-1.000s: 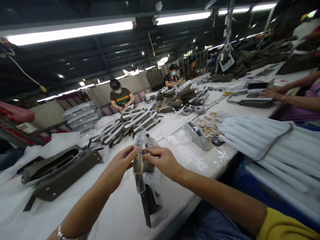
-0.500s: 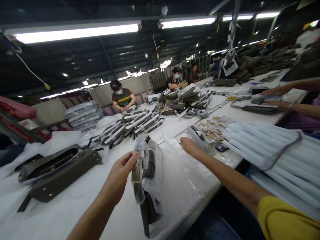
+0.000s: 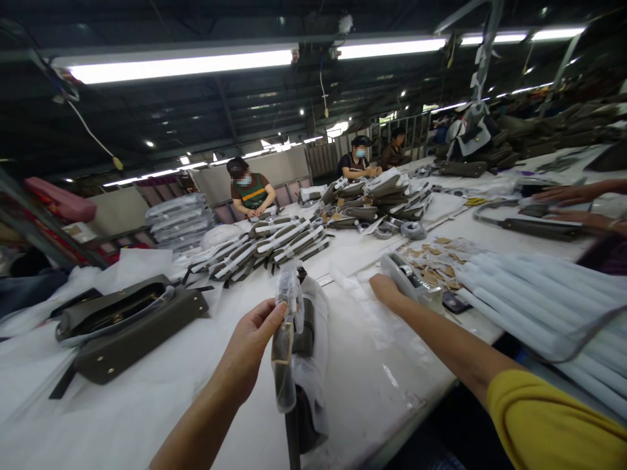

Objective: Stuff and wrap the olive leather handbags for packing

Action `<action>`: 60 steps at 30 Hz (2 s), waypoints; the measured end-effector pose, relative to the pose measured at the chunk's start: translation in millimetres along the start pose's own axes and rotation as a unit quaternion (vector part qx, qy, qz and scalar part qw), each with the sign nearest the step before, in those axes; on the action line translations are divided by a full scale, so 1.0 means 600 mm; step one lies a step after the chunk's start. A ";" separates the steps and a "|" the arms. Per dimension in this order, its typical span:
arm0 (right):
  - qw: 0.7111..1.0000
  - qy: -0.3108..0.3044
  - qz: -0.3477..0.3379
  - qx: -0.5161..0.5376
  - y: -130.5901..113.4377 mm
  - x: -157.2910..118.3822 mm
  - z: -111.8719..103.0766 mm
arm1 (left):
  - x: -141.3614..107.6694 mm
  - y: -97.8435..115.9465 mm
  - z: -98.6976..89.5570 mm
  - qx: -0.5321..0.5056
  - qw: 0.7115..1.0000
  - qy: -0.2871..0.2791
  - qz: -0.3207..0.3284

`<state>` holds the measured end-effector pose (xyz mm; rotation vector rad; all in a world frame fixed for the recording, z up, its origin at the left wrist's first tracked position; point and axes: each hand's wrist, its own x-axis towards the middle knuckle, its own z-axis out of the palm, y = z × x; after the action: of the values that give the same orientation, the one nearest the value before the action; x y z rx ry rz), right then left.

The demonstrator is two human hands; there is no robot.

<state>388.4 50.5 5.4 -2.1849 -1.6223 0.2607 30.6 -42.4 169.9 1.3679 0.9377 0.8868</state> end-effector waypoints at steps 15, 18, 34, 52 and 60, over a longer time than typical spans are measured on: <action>0.974 -0.070 -0.013 0.217 0.022 -0.222 -0.079 | 0.003 -0.004 -0.005 -0.004 0.999 -0.018 0.042; 0.947 -0.153 -0.029 0.281 0.051 -0.292 -0.081 | 0.004 0.000 -0.009 -0.015 0.999 -0.003 0.047; 0.989 0.043 0.112 -0.087 0.213 -0.272 -0.092 | -0.002 0.050 0.027 0.003 0.999 0.005 0.042; 0.984 -0.113 0.100 0.097 0.282 -0.445 -0.139 | -0.022 -0.003 0.035 0.025 1.000 -0.008 0.003; 0.959 -0.040 0.155 0.233 0.302 -0.410 -0.145 | -0.010 -0.011 0.041 0.016 1.000 0.008 -0.018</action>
<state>503.8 -244.6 -15.5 -2.0580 -1.1002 0.7496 50.8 -57.9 163.0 1.3689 0.9897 0.8612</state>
